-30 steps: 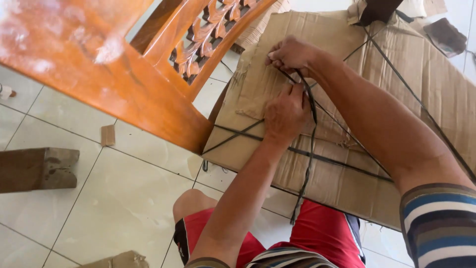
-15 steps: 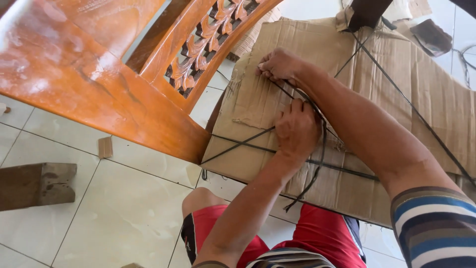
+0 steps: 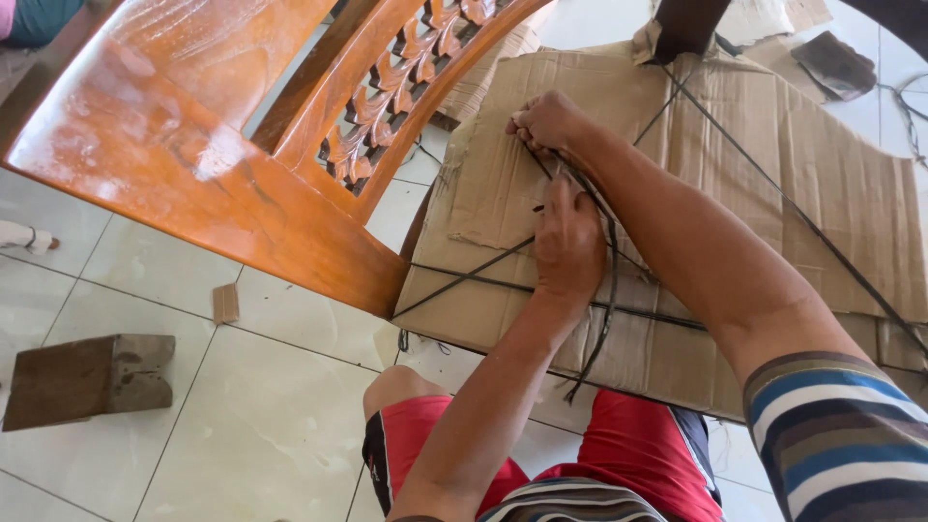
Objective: Fastening cardboard pieces to the legs and frame of a wooden chair using black cord to protect it.
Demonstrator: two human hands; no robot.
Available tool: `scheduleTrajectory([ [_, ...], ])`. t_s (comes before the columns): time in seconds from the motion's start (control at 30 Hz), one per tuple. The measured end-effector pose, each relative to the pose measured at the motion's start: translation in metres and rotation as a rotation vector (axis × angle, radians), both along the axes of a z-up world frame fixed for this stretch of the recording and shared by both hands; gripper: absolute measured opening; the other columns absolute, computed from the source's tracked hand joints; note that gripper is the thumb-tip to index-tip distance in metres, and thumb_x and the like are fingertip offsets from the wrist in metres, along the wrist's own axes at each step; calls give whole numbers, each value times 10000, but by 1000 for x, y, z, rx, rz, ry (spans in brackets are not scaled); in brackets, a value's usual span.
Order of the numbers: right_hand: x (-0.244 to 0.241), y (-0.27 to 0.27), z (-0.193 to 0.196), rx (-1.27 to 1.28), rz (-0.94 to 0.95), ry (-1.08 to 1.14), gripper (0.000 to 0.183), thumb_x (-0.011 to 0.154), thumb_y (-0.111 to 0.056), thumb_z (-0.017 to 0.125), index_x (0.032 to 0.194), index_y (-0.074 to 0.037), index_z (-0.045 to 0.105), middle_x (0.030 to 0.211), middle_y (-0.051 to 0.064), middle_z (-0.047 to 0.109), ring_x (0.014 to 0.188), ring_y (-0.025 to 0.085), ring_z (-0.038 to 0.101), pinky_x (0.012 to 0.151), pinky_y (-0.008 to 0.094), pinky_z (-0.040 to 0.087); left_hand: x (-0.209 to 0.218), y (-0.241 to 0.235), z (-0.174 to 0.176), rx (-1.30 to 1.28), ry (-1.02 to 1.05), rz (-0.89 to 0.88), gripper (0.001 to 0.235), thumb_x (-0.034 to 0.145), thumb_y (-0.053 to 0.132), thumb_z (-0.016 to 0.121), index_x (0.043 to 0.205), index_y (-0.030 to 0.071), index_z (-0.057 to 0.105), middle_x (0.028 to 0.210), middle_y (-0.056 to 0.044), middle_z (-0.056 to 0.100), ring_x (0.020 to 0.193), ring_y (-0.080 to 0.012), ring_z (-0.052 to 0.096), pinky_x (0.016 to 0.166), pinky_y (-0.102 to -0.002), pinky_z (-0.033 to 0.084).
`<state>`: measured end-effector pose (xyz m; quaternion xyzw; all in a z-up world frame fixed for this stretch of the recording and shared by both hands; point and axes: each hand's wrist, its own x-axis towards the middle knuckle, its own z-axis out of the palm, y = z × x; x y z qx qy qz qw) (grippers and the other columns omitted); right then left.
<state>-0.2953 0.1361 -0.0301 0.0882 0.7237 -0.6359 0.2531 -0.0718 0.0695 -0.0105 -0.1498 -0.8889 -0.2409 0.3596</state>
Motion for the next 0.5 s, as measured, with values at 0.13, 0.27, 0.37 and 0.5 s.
scheduleTrajectory([
  [0.13,31,-2,35,112,-145,60,316,1063,-198,554,797,-75,671,624,3,576,436,92,453,377,213,332,-5,4,-12,-142,8,126,183,837,-102,630,803,77,614,767,-118,569,707,-283,570,582,-377,448],
  [0.27,50,3,53,56,-215,105,298,1053,-134,525,798,-79,669,601,-3,575,429,86,451,364,210,354,-2,2,-3,-122,-3,103,153,807,-97,656,821,54,643,786,-121,587,817,-307,570,625,-405,474],
  [0.37,49,10,43,0,-192,157,313,1084,-208,524,813,-116,651,619,-34,568,452,53,436,372,180,307,-2,-3,-1,-168,38,92,162,804,-102,652,800,60,644,764,-112,582,850,-286,540,676,-384,464],
  [0.5,59,4,58,17,-218,130,331,1085,-263,568,797,-130,664,622,-44,583,465,49,462,396,174,344,-11,-19,-5,-180,-91,-182,261,714,-137,642,905,35,599,857,-161,583,782,-315,548,618,-402,463],
])
